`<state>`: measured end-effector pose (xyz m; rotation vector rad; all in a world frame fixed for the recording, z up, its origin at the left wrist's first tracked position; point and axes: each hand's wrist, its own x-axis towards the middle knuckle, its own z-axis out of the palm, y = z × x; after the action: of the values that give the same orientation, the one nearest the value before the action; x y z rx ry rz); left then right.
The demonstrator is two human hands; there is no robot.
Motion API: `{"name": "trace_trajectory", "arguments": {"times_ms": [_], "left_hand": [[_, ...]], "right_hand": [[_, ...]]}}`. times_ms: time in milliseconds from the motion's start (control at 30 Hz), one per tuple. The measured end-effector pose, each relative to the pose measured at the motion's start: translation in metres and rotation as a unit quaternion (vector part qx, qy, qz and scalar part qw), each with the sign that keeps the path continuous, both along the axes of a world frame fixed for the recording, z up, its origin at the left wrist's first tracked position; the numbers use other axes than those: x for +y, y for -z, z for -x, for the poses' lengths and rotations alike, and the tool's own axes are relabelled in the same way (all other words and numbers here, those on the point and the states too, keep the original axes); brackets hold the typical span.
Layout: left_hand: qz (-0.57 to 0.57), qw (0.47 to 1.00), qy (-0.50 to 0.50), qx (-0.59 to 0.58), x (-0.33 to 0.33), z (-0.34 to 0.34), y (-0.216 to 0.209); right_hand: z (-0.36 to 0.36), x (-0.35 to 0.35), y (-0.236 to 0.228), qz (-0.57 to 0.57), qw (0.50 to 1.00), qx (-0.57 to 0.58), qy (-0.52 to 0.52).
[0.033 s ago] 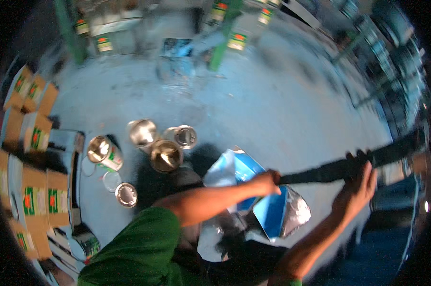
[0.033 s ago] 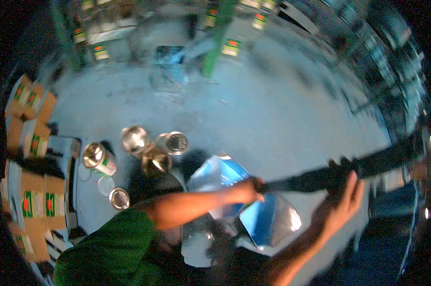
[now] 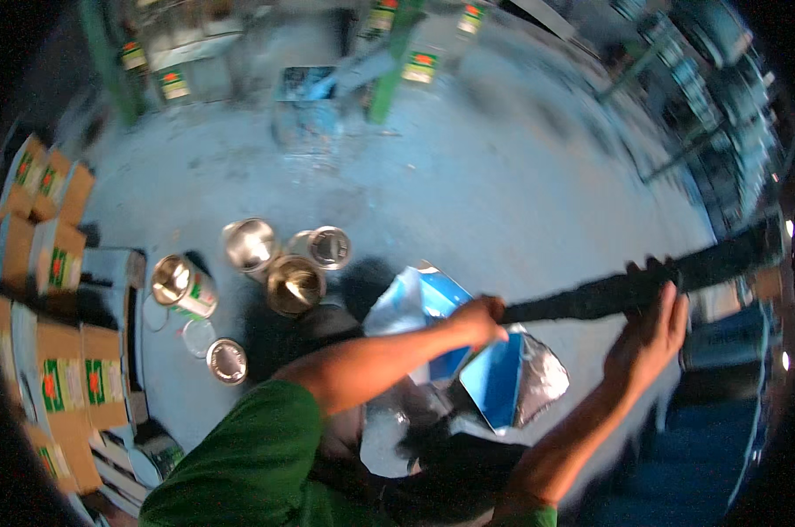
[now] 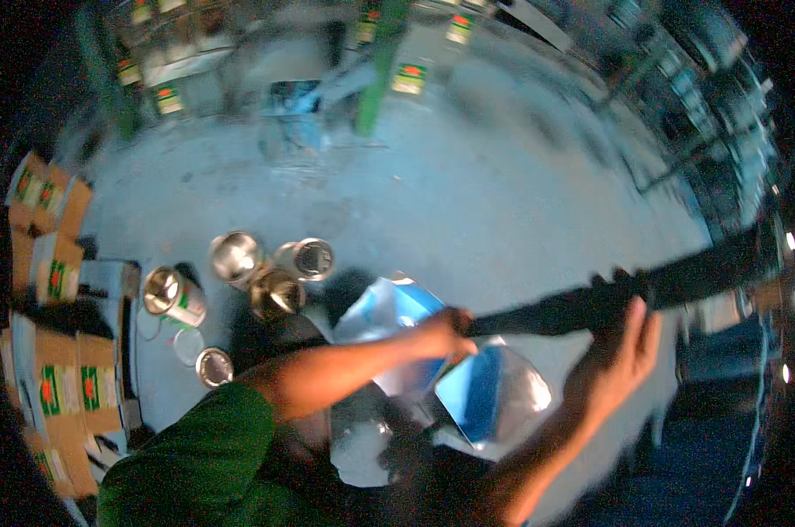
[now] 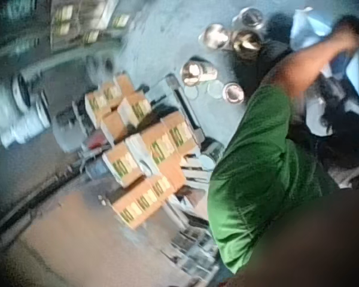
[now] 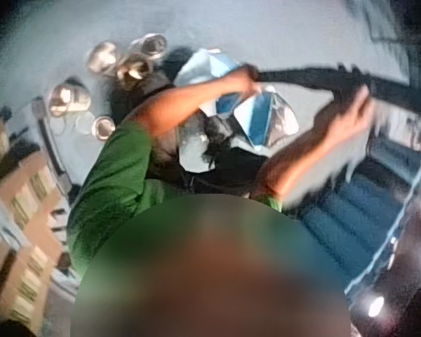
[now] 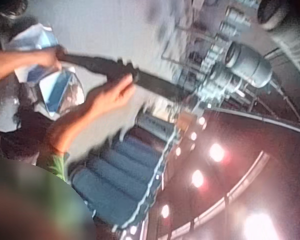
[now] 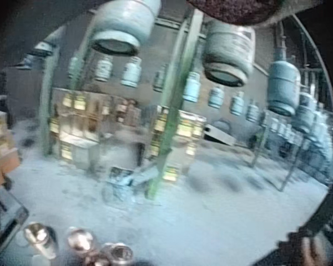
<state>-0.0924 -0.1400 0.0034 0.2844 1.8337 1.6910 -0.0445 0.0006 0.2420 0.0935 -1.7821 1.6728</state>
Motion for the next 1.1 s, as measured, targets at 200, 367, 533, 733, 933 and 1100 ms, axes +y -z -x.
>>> {"name": "trace_trajectory", "arguments": {"times_ms": [200,367,533,733,933,1100], "left_hand": [[0.092,0.959,-0.104,0.247,-0.001,0.025,-0.021],[-0.006,0.957,-0.079,0.28,0.017,-0.002,-0.03],[0.052,0.973,0.064,0.215,0.014,-0.022,-0.022],[0.142,0.965,0.066,0.212,-0.01,0.006,-0.02],[0.096,0.957,-0.07,0.263,-0.002,0.033,-0.02],[-0.013,0.966,-0.053,0.254,0.024,0.008,-0.013]], "right_hand": [[-0.016,-0.04,-0.007,-0.01,0.993,0.039,-0.109],[-0.018,-0.054,-0.016,-0.054,0.993,0.051,-0.092],[-0.004,-0.041,-0.018,-0.04,0.998,0.037,-0.025],[0.007,-0.025,-0.011,0.01,1.0,0.004,-0.024],[-0.009,-0.034,-0.009,-0.017,0.997,0.017,-0.078],[-0.022,-0.04,-0.011,-0.032,0.995,0.046,-0.085]]}}
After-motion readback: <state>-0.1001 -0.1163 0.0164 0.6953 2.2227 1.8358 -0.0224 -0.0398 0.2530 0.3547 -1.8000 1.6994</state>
